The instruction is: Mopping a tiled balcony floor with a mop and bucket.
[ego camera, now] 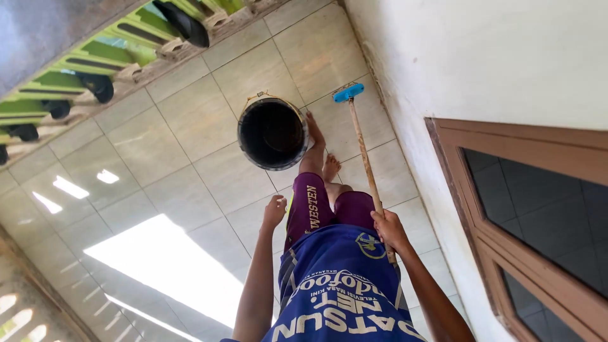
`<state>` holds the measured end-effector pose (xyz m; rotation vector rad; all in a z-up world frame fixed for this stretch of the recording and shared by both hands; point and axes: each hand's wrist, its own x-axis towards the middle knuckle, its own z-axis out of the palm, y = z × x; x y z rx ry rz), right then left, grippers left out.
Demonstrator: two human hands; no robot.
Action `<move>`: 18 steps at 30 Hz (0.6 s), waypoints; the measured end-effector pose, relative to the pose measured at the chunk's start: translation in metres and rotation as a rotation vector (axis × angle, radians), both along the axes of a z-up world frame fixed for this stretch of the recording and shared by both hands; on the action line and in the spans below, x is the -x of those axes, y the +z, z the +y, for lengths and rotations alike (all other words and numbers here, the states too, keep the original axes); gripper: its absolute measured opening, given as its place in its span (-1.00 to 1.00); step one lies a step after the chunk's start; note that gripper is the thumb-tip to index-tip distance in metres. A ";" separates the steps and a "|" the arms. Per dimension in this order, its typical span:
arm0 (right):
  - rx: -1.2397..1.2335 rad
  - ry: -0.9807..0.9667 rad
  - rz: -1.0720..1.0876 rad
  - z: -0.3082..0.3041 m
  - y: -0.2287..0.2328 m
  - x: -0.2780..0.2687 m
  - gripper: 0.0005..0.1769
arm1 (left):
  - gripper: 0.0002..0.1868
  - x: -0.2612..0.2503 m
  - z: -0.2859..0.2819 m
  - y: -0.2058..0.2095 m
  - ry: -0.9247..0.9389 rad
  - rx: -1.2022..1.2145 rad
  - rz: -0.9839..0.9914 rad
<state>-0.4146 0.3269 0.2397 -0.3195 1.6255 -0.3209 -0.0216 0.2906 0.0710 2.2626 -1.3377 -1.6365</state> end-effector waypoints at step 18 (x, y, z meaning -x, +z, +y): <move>0.219 0.042 -0.066 -0.172 -0.276 -0.033 -0.81 | -0.56 -0.005 0.086 0.031 0.523 -0.153 -0.215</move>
